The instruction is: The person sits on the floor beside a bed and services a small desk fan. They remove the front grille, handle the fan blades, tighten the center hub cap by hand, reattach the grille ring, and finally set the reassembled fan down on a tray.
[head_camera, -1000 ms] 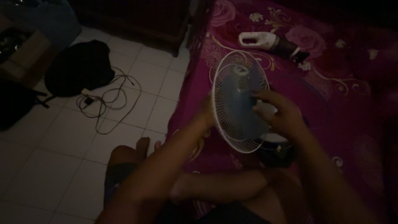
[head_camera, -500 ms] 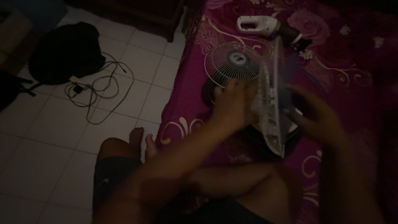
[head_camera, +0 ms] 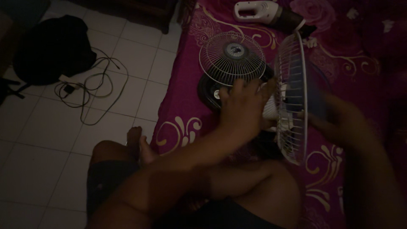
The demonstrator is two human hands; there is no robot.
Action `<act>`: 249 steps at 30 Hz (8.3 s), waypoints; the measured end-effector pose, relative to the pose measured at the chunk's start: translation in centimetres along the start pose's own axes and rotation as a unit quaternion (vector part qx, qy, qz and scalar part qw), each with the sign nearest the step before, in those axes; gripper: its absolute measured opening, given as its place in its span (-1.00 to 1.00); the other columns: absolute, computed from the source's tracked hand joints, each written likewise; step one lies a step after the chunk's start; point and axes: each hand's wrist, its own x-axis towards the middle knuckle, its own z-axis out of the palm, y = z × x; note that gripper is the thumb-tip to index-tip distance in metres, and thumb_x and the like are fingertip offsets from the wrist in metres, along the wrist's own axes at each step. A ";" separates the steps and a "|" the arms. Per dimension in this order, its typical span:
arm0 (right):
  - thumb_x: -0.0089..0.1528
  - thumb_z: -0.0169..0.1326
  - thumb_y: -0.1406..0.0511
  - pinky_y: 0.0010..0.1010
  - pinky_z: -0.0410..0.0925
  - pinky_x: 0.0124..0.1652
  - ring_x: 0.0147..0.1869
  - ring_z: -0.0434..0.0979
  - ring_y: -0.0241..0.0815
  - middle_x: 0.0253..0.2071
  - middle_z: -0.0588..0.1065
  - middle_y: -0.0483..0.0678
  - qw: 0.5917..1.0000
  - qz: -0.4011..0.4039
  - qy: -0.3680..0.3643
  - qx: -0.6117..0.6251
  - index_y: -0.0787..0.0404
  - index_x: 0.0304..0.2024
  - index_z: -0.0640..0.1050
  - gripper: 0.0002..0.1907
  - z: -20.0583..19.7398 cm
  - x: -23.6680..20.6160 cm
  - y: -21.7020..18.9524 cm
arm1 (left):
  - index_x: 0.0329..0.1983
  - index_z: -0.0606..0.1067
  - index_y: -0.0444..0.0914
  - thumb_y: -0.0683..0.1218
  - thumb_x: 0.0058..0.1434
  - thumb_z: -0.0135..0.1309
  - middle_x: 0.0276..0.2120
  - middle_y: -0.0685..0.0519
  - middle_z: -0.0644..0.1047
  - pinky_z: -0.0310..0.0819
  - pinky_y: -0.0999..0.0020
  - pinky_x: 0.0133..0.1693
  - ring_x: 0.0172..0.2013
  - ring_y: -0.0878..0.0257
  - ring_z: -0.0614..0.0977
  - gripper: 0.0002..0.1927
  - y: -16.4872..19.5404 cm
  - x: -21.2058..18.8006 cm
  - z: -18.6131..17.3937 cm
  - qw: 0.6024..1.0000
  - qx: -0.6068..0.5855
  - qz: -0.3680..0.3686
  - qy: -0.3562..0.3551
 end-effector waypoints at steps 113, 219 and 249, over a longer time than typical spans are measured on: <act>0.44 0.09 0.32 -0.44 0.39 -0.02 0.00 0.53 -0.29 0.03 0.54 -0.05 0.959 -0.073 0.184 0.205 0.28 0.16 0.53 -0.73 7.1 -5.2 9.6 | 0.31 0.41 -0.05 0.08 -0.07 0.35 0.20 0.00 0.41 0.17 -0.29 0.06 0.25 -0.07 0.35 -0.20 2.0 -4.1 3.2 0.998 -0.001 0.000 0.059; 0.26 0.13 0.27 -0.38 0.44 -0.13 -0.07 0.56 -0.26 -0.07 0.56 -0.09 0.994 -0.068 0.021 0.083 0.29 0.12 0.54 -0.60 0.0 0.4 -0.5 | 0.48 0.32 -0.17 0.23 0.10 0.38 0.25 -0.12 0.40 0.20 -0.16 0.24 0.23 -0.07 0.36 -0.06 2.1 -3.4 3.4 0.999 -0.037 0.002 0.040; 0.38 0.04 0.15 -0.19 0.53 -0.20 -0.13 0.68 -0.07 -0.04 0.64 0.03 0.981 0.137 -0.061 -0.120 0.06 0.26 0.55 -0.59 -1.6 3.5 -2.2 | 0.28 0.35 -0.42 0.32 0.02 0.44 0.23 -0.30 0.39 0.29 -0.17 0.12 0.18 -0.20 0.37 0.00 3.3 -1.6 4.6 0.995 0.095 0.034 -0.017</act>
